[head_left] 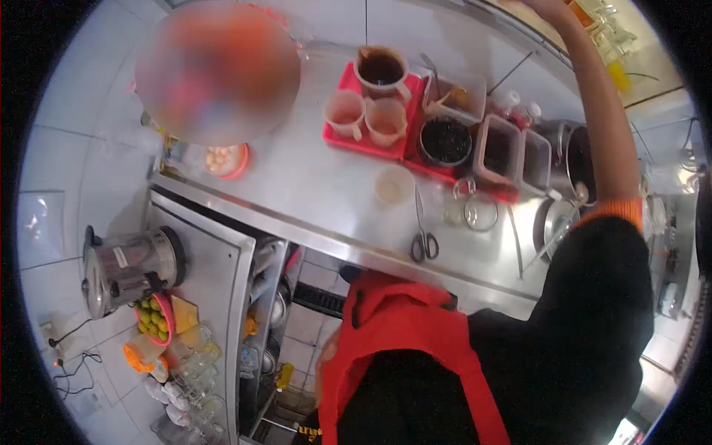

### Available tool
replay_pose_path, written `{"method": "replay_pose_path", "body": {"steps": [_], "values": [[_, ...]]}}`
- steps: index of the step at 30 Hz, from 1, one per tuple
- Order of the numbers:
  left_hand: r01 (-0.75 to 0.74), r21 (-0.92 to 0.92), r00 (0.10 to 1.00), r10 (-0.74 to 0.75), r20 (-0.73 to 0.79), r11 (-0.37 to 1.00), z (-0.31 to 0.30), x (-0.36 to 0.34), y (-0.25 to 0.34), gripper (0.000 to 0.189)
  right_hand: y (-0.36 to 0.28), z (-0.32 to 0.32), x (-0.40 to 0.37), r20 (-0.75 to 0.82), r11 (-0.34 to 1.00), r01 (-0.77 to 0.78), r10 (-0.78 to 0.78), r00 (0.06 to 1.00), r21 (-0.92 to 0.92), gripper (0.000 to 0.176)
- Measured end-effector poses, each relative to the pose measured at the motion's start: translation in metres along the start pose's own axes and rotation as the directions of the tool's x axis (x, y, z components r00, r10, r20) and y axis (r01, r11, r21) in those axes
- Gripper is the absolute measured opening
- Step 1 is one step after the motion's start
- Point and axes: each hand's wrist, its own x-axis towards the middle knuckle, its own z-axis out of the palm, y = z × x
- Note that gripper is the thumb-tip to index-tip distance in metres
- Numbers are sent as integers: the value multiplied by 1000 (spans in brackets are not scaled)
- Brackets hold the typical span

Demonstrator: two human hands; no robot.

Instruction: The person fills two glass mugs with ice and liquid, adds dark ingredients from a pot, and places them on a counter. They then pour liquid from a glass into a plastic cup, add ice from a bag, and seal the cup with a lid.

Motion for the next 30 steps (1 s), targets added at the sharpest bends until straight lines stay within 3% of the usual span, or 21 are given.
{"method": "replay_pose_path", "body": {"steps": [2, 3, 4, 6, 7, 8, 9, 12, 13, 14, 15, 16, 18, 20, 24, 25, 26, 27, 28, 29, 30], "values": [[-430, 174, 901, 433, 25, 886, -12, 29, -27, 42, 30, 26, -86, 63, 964, 14, -32, 998, 265, 62], [-542, 259, 837, 541, 84, 799, -20, 46, -35, 42, 22, 33, -129, 314, 987, -59, 9, 950, 150, 55], [-659, 332, 741, 658, 134, 675, -31, 66, -43, 42, 2, 54, -182, 292, 950, -135, 49, 955, 283, 57], [-595, 439, 800, 546, 249, 673, -60, 95, -40, 42, 5, 108, -253, 150, 935, -198, 159, 976, 294, 65], [-390, 341, 906, 291, 308, 855, -75, 110, -12, 42, 16, 142, -280, 30, 977, -159, 157, 987, 140, 68], [-119, 291, 939, 13, 343, 949, -90, 124, 21, 43, 25, 172, -300, -86, 993, -118, 117, 989, -8, 70], [-175, 156, 983, 181, -29, 972, -101, 109, 48, 43, 22, 192, -309, -69, 995, -65, 70, 995, 77, 74], [-141, 200, 990, 137, 33, 970, -145, 116, 130, 45, 18, 260, -317, -108, 972, 10, 16, 994, 235, 83], [-211, 172, 957, 239, -165, 962, -152, 95, 153, 45, 24, 275, -322, -112, 977, -47, 71, 991, 208, 83], [-242, 150, 905, 279, -321, 959, -151, 85, 163, 45, 23, 286, -324, -291, 999, 52, -47, 956, 8, 83], [-234, 12, 922, 226, -315, 972, -159, 65, 181, 45, 21, 284, -318, -206, 999, -16, 25, 978, 47, 83], [-206, -27, 902, 179, -393, 978, -154, 61, 166, 45, 63, 307, -312, -291, 987, -66, 21, 956, -144, 87], [-394, -180, 835, 269, -480, 902, -127, 67, 137, 45, 72, 314, -305, -250, 974, -222, 206, 946, -39, 92], [-252, -360, 881, 59, -470, 898, -99, 35, 111, 43, 77, 313, -307, -241, 985, -170, 161, 957, -15, 94], [171, -280, 823, -293, -488, 945, -6, -14, 16, 43, 110, 325, -301, -295, 999, -16, 6, 956, -32, 100], [235, -386, 790, -406, -459, 892, 13, -45, 13, 38, 83, 310, -311, -281, 999, 10, -20, 959, -34, 100], [73, 220, 856, 52, -515, 973, 65, -32, -68, 38, 37, 277, -327, -209, 997, -38, 23, 978, -67, 104], [291, -111, 762, -300, -574, 950, 94, -60, -69, 34, 7, 250, -338, -144, 991, -85, 70, 987, -102, 109], [305, -288, 647, -419, -636, 908, 168, -43, -140, 30, 0, 236, -339, -147, 993, -60, 45, 988, -102, 109], [411, 306, 849, -239, -471, 859, 234, -45, -212, 19, -4, 226, -339, -159, 988, 12, -36, 987, -151, 116], [398, 117, 853, -320, -412, 910, 218, -84, -155, 32, -12, 213, -340, -168, 977, 81, -115, 979, -199, 123]]}}
